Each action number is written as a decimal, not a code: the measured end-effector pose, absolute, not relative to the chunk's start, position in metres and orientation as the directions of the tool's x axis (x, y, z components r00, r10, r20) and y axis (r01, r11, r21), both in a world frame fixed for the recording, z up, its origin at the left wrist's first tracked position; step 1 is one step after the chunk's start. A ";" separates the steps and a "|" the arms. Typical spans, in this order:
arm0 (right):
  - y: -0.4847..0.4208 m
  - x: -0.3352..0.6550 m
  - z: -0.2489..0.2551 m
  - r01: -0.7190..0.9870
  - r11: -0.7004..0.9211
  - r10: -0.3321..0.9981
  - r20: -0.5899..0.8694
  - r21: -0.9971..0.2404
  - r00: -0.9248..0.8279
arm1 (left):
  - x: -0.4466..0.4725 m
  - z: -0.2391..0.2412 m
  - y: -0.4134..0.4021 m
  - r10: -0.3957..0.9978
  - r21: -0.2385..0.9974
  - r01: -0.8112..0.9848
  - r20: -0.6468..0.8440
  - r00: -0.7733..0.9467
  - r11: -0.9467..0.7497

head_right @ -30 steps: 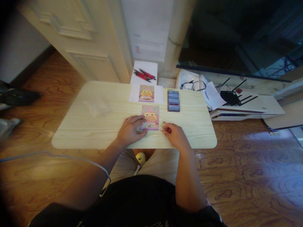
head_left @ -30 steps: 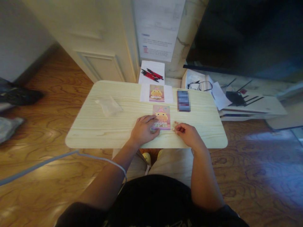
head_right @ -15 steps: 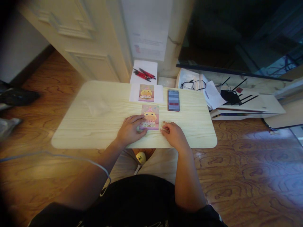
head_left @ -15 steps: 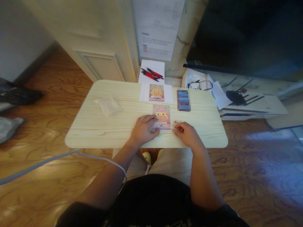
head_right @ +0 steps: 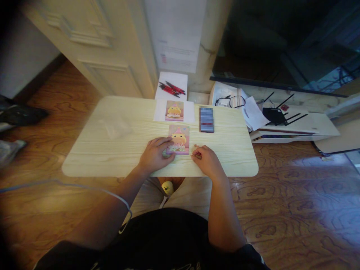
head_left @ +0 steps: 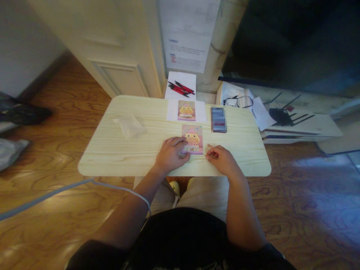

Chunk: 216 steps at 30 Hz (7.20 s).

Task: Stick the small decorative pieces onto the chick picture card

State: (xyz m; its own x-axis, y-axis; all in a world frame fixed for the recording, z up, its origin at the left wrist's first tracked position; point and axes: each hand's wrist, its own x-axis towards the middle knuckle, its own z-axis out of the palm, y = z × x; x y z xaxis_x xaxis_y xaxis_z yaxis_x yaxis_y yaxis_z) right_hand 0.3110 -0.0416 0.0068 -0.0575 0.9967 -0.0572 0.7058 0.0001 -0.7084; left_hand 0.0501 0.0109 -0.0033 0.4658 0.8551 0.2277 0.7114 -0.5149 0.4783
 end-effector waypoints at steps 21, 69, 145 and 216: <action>-0.044 0.310 0.007 0.661 0.003 0.995 -0.063 -0.750 -0.076 | 0.049 -0.003 0.011 0.841 0.460 0.705 0.258 0.475 -0.540; -0.014 0.237 0.008 0.601 0.061 0.997 0.083 -0.797 0.009 | 0.042 -0.011 0.014 0.862 0.534 0.677 0.323 0.390 -0.506; -0.011 0.260 0.004 0.725 -0.055 0.998 -0.022 -0.687 0.055 | 0.045 -0.009 0.013 0.848 0.497 0.688 0.273 0.455 -0.529; -0.005 0.265 0.011 0.789 0.176 0.982 0.050 -0.588 -0.182 | 0.047 -0.011 0.015 0.835 0.483 0.682 0.285 0.470 -0.549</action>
